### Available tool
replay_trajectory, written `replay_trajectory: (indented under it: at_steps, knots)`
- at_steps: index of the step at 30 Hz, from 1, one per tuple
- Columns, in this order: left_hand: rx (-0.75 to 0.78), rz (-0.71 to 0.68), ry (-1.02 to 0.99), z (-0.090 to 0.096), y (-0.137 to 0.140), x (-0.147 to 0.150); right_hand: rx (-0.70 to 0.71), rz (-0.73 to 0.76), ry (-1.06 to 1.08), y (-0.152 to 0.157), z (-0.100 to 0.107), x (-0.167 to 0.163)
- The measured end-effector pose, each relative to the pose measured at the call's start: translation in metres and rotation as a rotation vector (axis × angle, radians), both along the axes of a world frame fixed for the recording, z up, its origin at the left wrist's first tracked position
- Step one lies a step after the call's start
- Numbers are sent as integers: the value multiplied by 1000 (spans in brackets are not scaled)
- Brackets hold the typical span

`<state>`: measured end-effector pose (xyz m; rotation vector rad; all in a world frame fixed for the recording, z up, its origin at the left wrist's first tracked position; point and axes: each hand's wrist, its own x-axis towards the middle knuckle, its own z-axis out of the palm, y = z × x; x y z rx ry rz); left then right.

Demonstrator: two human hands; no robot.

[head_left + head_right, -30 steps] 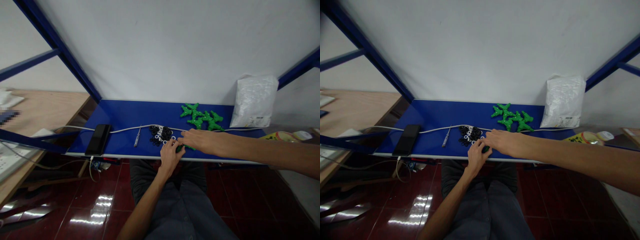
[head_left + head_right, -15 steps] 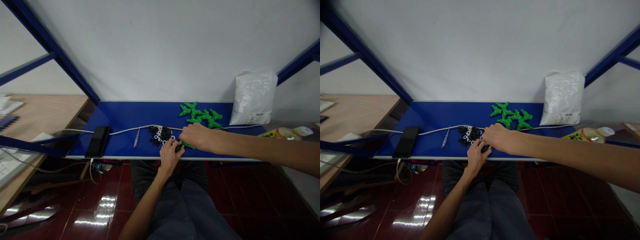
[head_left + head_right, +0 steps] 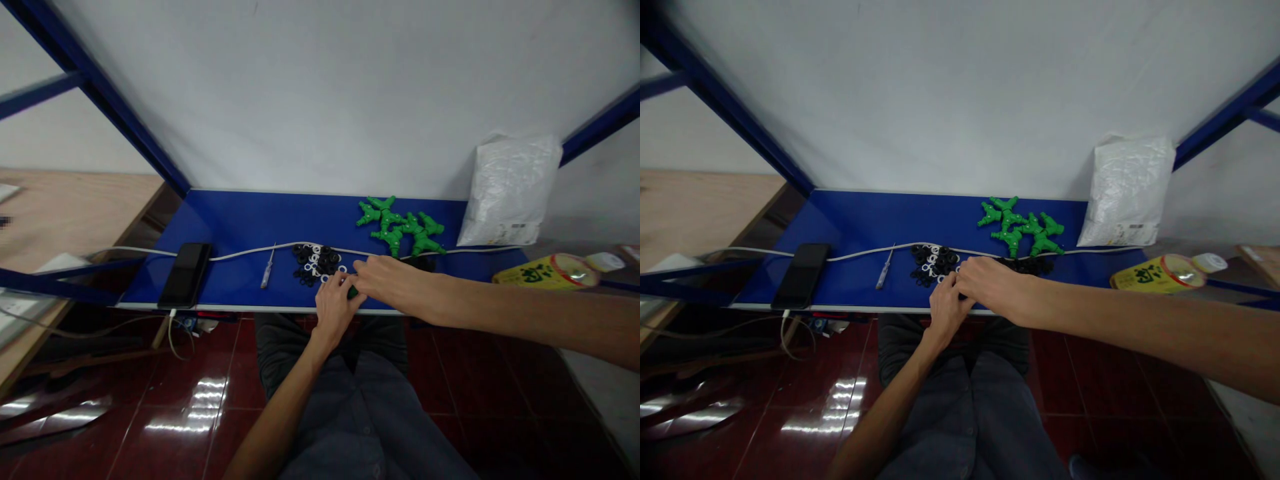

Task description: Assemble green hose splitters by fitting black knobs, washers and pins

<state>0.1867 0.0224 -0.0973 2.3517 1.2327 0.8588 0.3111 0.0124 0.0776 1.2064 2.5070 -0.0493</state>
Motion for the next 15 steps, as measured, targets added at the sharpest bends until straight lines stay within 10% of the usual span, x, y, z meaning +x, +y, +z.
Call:
replay_trajectory:
  at_steps: [15]
  knots:
    - [-21, 7, -72, 2, -1, 0, -107, -491, -60, 19, 22, 16]
